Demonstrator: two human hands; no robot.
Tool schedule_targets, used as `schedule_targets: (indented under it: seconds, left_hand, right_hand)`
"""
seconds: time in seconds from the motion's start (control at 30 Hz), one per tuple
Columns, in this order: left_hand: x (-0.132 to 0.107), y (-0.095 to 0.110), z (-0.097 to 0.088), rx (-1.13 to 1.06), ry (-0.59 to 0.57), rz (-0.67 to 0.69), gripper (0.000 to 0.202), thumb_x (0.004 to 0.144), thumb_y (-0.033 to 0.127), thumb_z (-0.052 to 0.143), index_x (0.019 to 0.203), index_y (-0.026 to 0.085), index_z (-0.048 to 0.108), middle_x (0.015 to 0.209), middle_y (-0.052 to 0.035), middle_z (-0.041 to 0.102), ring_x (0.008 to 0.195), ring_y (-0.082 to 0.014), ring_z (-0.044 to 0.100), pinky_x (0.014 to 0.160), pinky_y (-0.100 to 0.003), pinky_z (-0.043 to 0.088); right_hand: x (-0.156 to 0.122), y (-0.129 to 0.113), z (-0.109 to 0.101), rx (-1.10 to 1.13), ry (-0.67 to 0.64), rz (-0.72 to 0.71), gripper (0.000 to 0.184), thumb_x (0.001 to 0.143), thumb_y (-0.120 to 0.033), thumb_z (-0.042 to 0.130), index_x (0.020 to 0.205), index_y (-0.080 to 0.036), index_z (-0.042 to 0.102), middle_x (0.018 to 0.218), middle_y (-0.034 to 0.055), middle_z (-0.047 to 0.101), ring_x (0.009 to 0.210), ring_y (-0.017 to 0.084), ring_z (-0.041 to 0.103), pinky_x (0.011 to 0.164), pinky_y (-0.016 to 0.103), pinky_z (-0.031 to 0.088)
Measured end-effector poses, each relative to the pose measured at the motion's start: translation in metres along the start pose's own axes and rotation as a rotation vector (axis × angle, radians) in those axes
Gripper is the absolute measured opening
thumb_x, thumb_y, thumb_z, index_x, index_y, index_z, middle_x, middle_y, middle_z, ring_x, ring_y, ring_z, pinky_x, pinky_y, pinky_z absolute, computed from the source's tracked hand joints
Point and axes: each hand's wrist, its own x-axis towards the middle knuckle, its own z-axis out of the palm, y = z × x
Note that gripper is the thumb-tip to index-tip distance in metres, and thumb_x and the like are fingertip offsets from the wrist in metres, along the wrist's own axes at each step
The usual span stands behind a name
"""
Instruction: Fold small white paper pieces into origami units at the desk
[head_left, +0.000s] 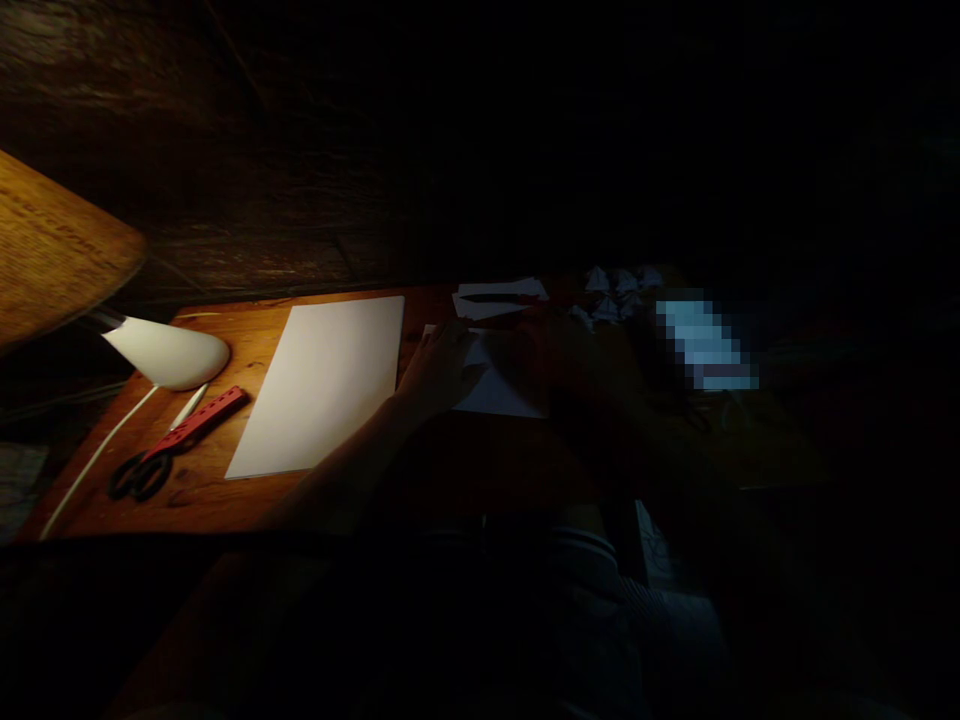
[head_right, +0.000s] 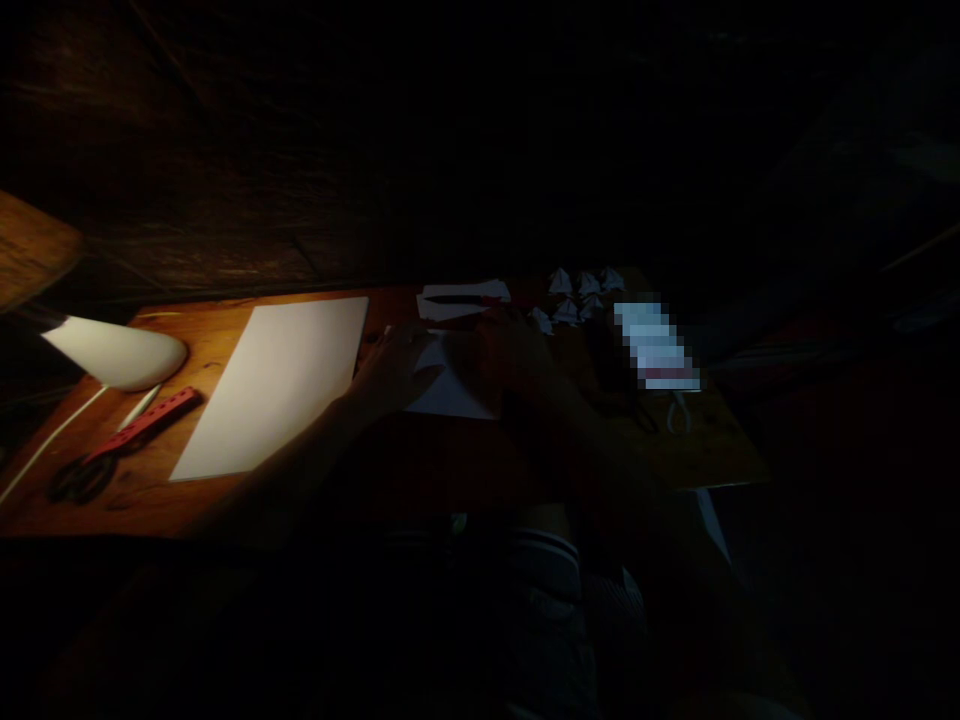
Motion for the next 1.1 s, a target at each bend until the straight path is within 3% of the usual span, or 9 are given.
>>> schedule_targets:
  seconds: [0.4,0.6,0.77,0.97,1.1]
  left_hand:
    - [-0.002,-0.008,0.009,0.020,0.043,0.071,0.054,0.101,0.044,0.065,0.150,0.021,0.057,0.161,-0.0184,0.054,0.147,-0.0418,0.052,0.124,-0.065,0.040]
    - [-0.001,-0.007,0.007,0.015,0.025,0.092,0.051,0.102,0.045,0.065,0.146,0.020,0.061,0.155,-0.0185,0.059,0.145,-0.0402,0.053,0.122,-0.061,0.043]
    - [0.001,-0.007,0.006,-0.006,0.004,0.113,0.046,0.101,0.041,0.065,0.141,0.019,0.062,0.148,-0.0177,0.064,0.139,-0.0389,0.058,0.119,-0.059,0.046]
    - [0.000,-0.011,0.012,-0.031,0.046,0.090,0.058,0.098,0.042,0.068,0.149,0.018,0.055,0.160,-0.0192,0.056,0.148,-0.0407,0.052,0.123,-0.061,0.043]
    - [-0.001,-0.014,0.015,-0.053,0.041,0.095,0.057,0.099,0.042,0.067,0.149,0.017,0.054,0.161,-0.0204,0.054,0.150,-0.0407,0.051,0.124,-0.060,0.043]
  right_hand:
    - [0.001,-0.008,0.001,0.074,-0.042,-0.087,0.049,0.101,-0.028,0.059,0.147,-0.019,0.069,0.155,0.0175,0.059,0.141,0.037,0.054,0.117,0.053,0.047]
    - [0.005,-0.004,0.005,0.086,-0.038,-0.094,0.044,0.105,-0.033,0.059,0.145,-0.018,0.071,0.146,0.0179,0.065,0.133,0.033,0.060,0.116,0.048,0.048]
    - [0.007,-0.002,0.005,0.149,-0.037,-0.099,0.040,0.107,-0.035,0.057,0.141,-0.020,0.072,0.142,0.0143,0.072,0.124,0.027,0.067,0.106,0.038,0.052]
    - [0.010,-0.005,0.002,0.234,-0.121,-0.114,0.030,0.102,-0.035,0.064,0.122,-0.022,0.082,0.120,0.0093,0.083,0.105,0.025,0.075,0.089,0.032,0.052]
    - [0.011,-0.004,0.004,0.257,-0.122,-0.111,0.031,0.100,-0.034,0.066,0.124,-0.023,0.082,0.123,0.0087,0.083,0.106,0.025,0.077,0.090,0.033,0.052]
